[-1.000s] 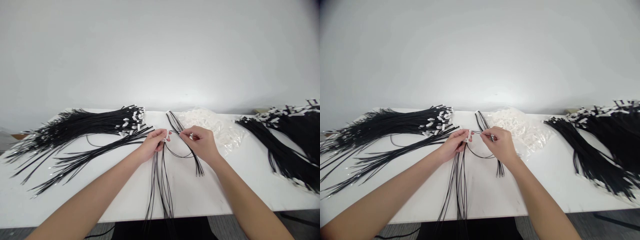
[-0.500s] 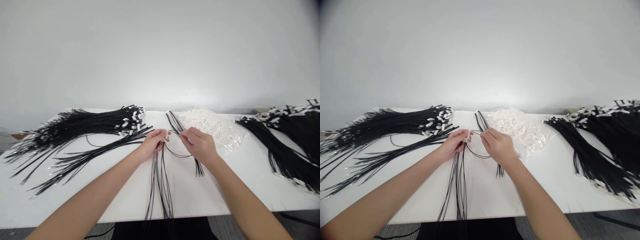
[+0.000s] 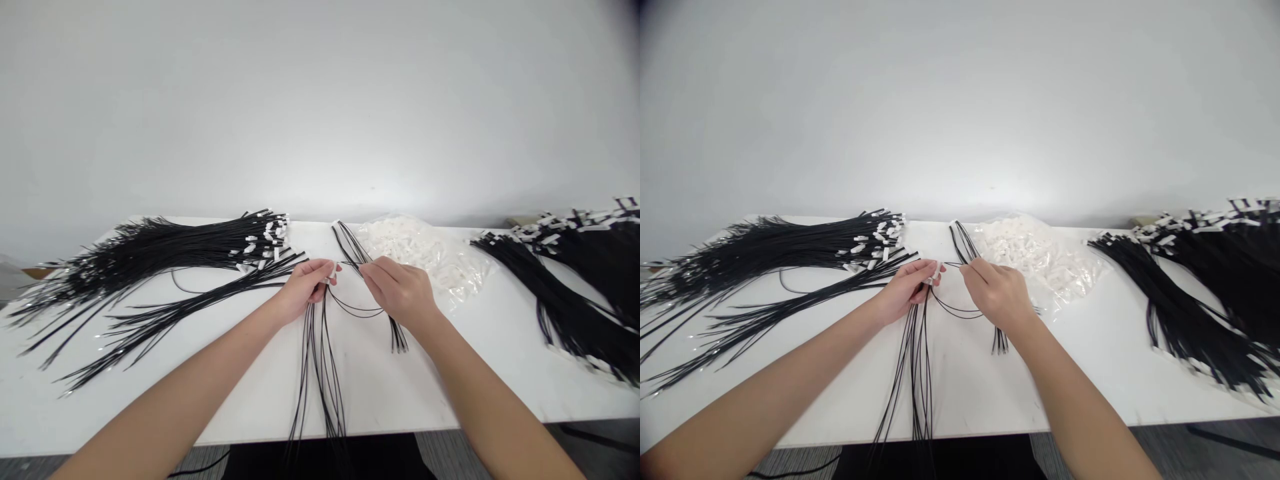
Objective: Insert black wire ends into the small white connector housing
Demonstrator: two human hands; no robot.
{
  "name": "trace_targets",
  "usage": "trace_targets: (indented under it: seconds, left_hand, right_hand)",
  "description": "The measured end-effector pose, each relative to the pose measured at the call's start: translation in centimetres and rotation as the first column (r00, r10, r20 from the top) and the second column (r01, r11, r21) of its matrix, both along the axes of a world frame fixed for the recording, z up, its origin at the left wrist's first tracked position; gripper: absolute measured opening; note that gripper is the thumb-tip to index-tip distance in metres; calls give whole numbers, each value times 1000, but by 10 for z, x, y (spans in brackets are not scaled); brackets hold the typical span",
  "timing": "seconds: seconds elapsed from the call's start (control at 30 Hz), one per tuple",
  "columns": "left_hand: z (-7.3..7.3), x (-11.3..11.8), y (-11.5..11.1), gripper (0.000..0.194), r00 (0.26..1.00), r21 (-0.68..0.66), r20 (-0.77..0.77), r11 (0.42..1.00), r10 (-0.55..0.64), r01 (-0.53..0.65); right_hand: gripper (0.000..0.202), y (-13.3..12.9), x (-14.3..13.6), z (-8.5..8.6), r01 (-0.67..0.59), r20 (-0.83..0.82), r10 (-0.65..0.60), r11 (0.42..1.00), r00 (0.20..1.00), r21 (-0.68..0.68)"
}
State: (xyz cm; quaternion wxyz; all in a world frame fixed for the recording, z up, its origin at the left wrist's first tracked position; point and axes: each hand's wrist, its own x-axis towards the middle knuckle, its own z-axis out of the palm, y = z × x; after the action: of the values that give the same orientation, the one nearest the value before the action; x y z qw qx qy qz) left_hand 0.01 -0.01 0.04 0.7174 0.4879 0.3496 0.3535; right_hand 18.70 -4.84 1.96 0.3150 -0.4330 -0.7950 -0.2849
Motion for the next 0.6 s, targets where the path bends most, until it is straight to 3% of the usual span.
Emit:
trace_targets:
  seconds: [0.6]
  left_hand:
    - [1, 1, -1, 31, 999, 25, -30, 999, -19, 20]
  right_hand:
    - [15, 0, -2, 1, -20, 50, 20, 1000, 999, 10]
